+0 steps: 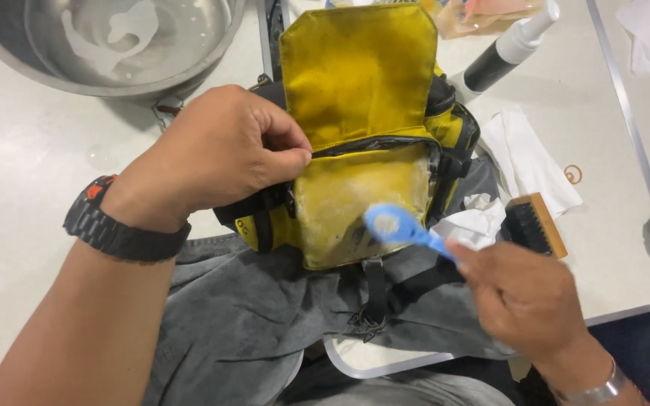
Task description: Cleaning a yellow bag by applying foam, scrubbing with a toothbrush, and wiping with a cloth.
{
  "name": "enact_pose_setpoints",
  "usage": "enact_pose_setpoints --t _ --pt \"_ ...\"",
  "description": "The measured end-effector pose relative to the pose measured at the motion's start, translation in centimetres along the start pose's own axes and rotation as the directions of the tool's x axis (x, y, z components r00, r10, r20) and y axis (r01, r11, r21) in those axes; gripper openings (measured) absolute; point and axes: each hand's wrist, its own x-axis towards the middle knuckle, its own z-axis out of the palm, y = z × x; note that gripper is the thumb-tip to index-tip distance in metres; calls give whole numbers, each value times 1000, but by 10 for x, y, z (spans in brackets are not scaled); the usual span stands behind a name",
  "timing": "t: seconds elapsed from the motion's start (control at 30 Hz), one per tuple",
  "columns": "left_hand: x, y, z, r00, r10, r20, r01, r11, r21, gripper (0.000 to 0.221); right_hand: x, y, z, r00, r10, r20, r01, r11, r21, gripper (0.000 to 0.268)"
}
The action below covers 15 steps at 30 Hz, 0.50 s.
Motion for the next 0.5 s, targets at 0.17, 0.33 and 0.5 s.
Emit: enact_pose_setpoints --t 0.17,0.33,0.5 --pt "2 -2 -6 999 32 7 -32 999 -6 18 35 -5 9 952 -296 81 298 955 -13 74" --pt "1 -4 -5 998 63 26 -63 998 -1 21 68 -5 8 940 -329 -87 316 938 -142 68" --pt "-1 -2 -10 997 -15 76 14 1000 9 17 68 -20 12 924 -377 -70 365 920 -141 57"
